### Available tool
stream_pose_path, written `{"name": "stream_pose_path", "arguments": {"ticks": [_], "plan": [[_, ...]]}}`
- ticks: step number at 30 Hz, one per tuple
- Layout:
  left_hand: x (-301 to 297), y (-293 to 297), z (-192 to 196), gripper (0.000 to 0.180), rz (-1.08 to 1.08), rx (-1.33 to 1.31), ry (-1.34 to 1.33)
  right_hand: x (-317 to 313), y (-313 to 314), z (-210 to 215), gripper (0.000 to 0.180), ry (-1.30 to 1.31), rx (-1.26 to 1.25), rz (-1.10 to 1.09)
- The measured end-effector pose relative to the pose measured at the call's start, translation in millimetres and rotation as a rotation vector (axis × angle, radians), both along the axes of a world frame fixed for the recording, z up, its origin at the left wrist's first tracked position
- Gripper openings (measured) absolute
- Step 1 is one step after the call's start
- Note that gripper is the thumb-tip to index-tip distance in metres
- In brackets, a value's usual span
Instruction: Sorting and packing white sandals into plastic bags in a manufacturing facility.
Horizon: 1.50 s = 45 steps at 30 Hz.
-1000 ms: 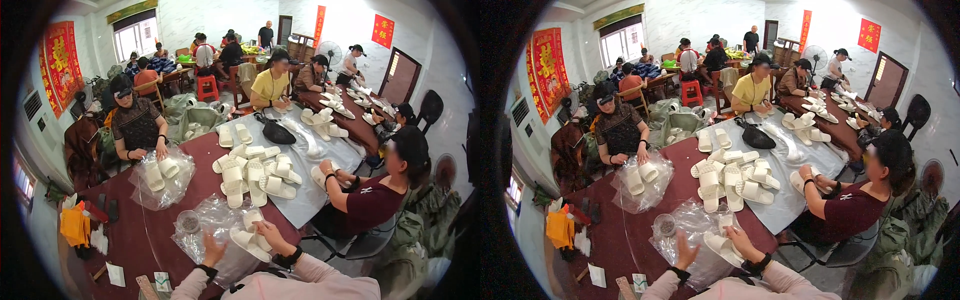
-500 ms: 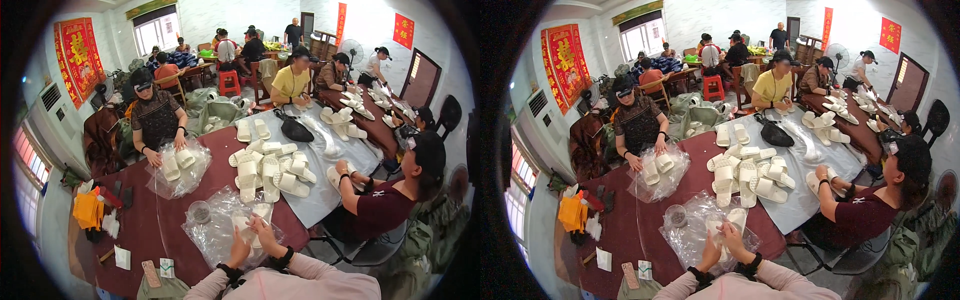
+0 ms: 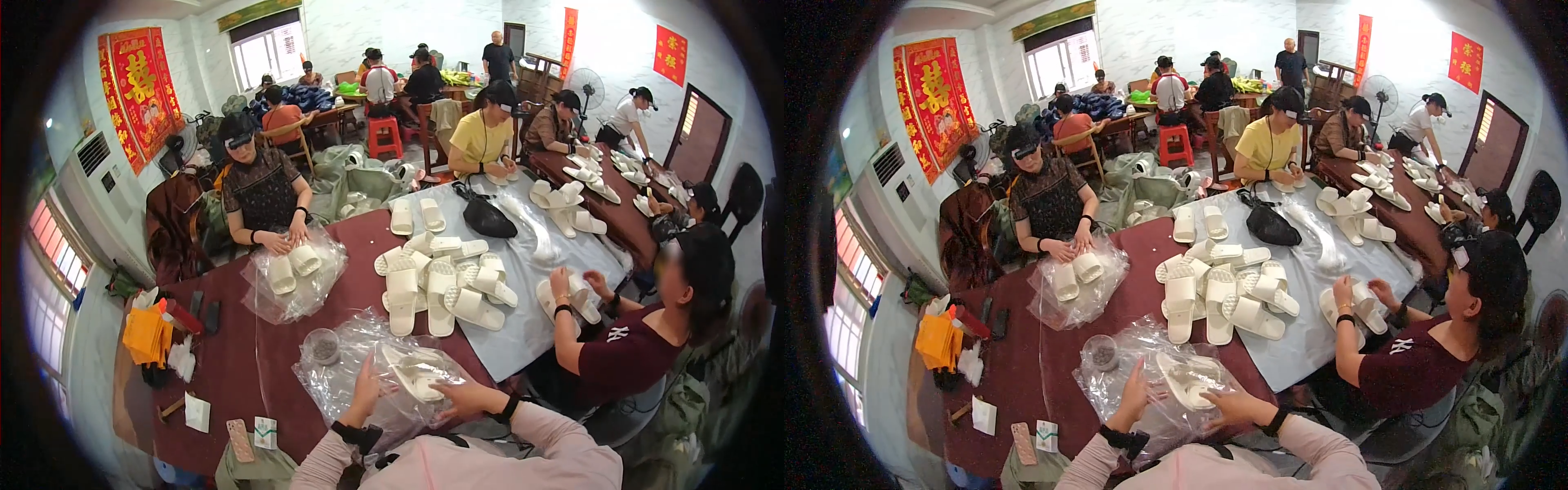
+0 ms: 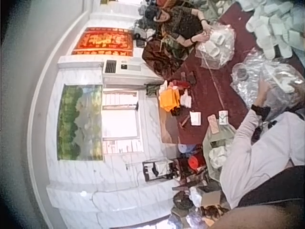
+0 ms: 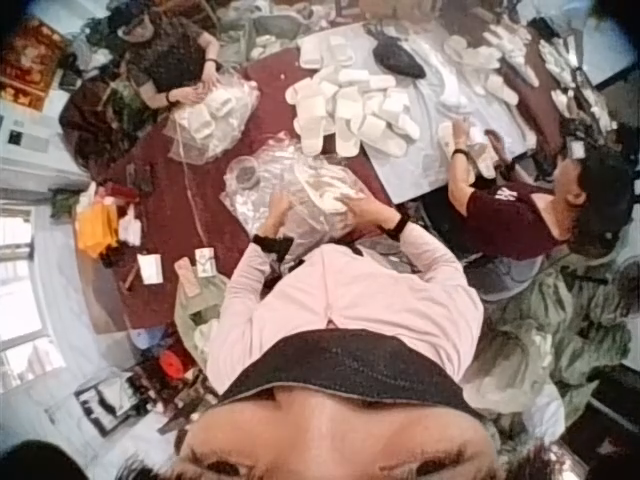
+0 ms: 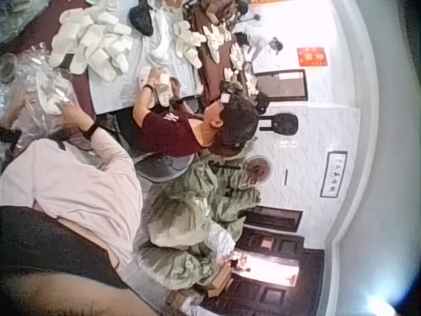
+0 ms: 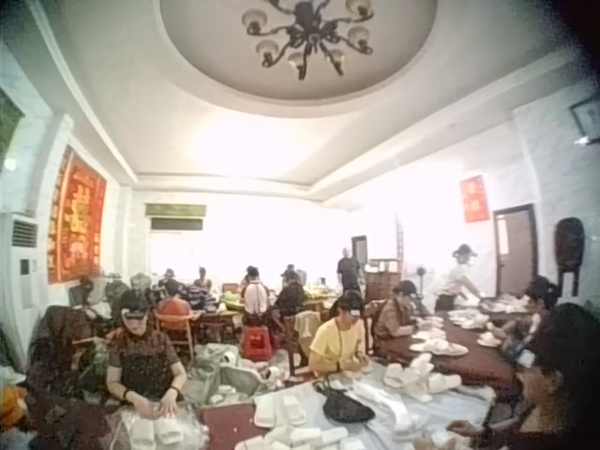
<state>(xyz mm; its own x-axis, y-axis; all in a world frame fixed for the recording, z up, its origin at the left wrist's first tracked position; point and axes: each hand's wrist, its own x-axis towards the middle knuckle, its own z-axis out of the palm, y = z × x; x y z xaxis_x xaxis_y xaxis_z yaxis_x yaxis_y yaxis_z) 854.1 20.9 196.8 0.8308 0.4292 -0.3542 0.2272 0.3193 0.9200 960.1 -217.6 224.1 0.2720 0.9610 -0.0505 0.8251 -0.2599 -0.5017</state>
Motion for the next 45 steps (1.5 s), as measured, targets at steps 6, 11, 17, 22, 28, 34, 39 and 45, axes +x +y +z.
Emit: {"name": "stream_pose_path", "arguments": {"ticks": [6, 11, 17, 22, 28, 34, 39, 45], "plan": [[21.1, -15.8, 75.0, 0.049, -0.058, -0.191, -0.117, 14.8, -28.5, 29.4, 0.06, -0.144, 0.07, 0.235], [25.4, -7.3, 81.4, 0.032, -0.057, -0.182, -0.102, 46.0, -45.6, 41.7, 0.019, -0.324, 0.249, 0.248], [15.5, -37.9, 122.9, 0.021, -0.089, 0.099, -0.263, 71.4, -54.5, 86.7, 0.026, -0.355, 0.712, -0.211], [6.6, -73.0, 160.3, 0.022, -0.012, -0.094, -0.462, 46.7, -43.4, 103.2, 0.07, -0.51, 0.818, -0.297], [-17.1, -88.5, 177.0, 0.022, -0.077, -0.013, -0.6, 26.8, -37.0, 114.2, 0.11, -0.604, 0.847, -0.17], [-65.9, -89.0, 179.4, 0.027, -0.318, 0.113, -0.645, -13.5, -9.8, 135.8, 0.076, -0.051, 0.563, -0.158], [-130.8, -74.8, 179.7, 0.033, -0.261, 0.096, -0.588, -65.2, 25.8, 100.0, 0.061, -0.112, 0.385, 0.091], [-226.7, -56.7, 167.4, 0.072, -0.087, 0.033, -0.569, -111.6, 60.8, 109.8, 0.042, -0.183, 0.487, 0.125]]}}
